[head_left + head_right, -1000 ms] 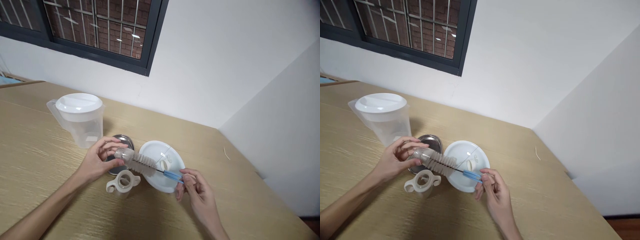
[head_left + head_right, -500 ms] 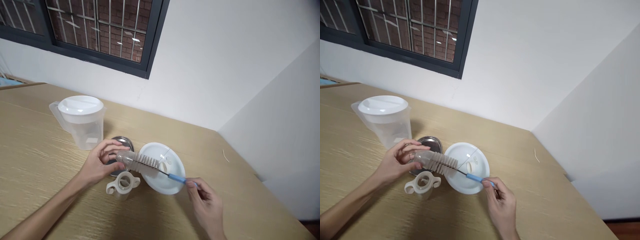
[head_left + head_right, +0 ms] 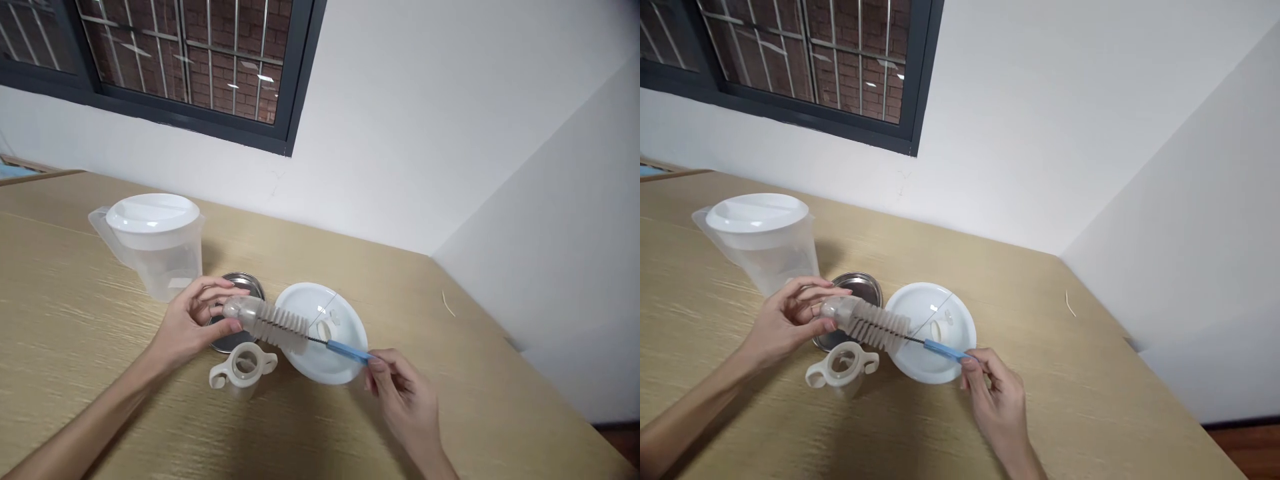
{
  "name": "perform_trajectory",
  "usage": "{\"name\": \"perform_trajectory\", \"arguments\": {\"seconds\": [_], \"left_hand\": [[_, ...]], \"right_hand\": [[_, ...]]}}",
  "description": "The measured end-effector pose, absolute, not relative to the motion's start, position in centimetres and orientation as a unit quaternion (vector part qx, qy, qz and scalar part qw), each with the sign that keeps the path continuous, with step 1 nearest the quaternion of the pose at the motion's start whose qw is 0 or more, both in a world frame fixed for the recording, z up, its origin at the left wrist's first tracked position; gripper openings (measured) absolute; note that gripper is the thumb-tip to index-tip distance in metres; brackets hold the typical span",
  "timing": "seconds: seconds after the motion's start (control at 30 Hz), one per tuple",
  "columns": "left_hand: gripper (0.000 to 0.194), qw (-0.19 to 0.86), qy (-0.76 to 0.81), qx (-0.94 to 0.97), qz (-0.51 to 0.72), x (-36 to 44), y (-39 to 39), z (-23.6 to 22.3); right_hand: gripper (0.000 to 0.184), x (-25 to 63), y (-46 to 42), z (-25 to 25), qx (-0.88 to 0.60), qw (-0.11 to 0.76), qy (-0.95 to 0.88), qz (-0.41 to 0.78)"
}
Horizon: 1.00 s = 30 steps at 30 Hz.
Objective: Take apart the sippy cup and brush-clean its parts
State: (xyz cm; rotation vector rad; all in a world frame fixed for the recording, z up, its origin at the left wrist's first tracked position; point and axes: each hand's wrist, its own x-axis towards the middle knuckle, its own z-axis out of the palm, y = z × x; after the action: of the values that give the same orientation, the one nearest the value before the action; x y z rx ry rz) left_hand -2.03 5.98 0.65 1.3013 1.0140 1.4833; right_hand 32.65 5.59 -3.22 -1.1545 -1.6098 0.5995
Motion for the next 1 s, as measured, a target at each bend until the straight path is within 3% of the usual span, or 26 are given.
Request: {"name": "perform_trajectory", "arguments": {"seconds": [0.07,0.17,0.27,0.4,0.57,0.63,0.7,0.87,1.0], "left_hand": [[0.05,0.446,0.406,0.53,0.596,-2.0,5.9,0.7],[0.05,0.437,0.414,0.531,0.596,-2.1,6.0,0.7],[0.048,0.423,0.441,0.526,0.592,-2.3,6.2,0.8],[0.049,0.421,0.452,0.525,0.585,-2.5,6.4,1.1],[0.048,0.441,0.429,0.531,0.582,-2.3,6.3,1.1],[0.049,0.444,0.425,0.531,0.583,-2.2,6.3,1.0],[0.049,0.448,0.422,0.532,0.582,-2.0,6.3,1.0],[0.047,0.451,0.412,0.543,0.577,-1.9,6.2,1.1],[0.045,0.457,0.399,0.558,0.565,-1.8,6.0,0.8]], "right_hand": [[0.041,32.8,5.7,-3.3,-0.484,0.49,-0.682,0.246],[0.031,32.1,5.6,-3.1,-0.485,0.525,-0.655,0.245],[0.038,31.5,5.6,-3.1,-0.472,0.559,-0.637,0.243],[0.024,32.0,5.6,-3.0,-0.474,0.514,-0.674,0.239],[0.039,32.5,5.7,-2.2,-0.486,0.456,-0.711,0.225],[0.029,32.2,5.8,-2.4,-0.488,0.461,-0.709,0.218],[0.021,31.9,5.8,-2.7,-0.468,0.473,-0.722,0.19],[0.026,31.9,5.8,-3.1,-0.368,0.451,-0.811,0.057],[0.041,32.0,5.7,-2.5,-0.328,0.439,-0.836,-0.008]]}}
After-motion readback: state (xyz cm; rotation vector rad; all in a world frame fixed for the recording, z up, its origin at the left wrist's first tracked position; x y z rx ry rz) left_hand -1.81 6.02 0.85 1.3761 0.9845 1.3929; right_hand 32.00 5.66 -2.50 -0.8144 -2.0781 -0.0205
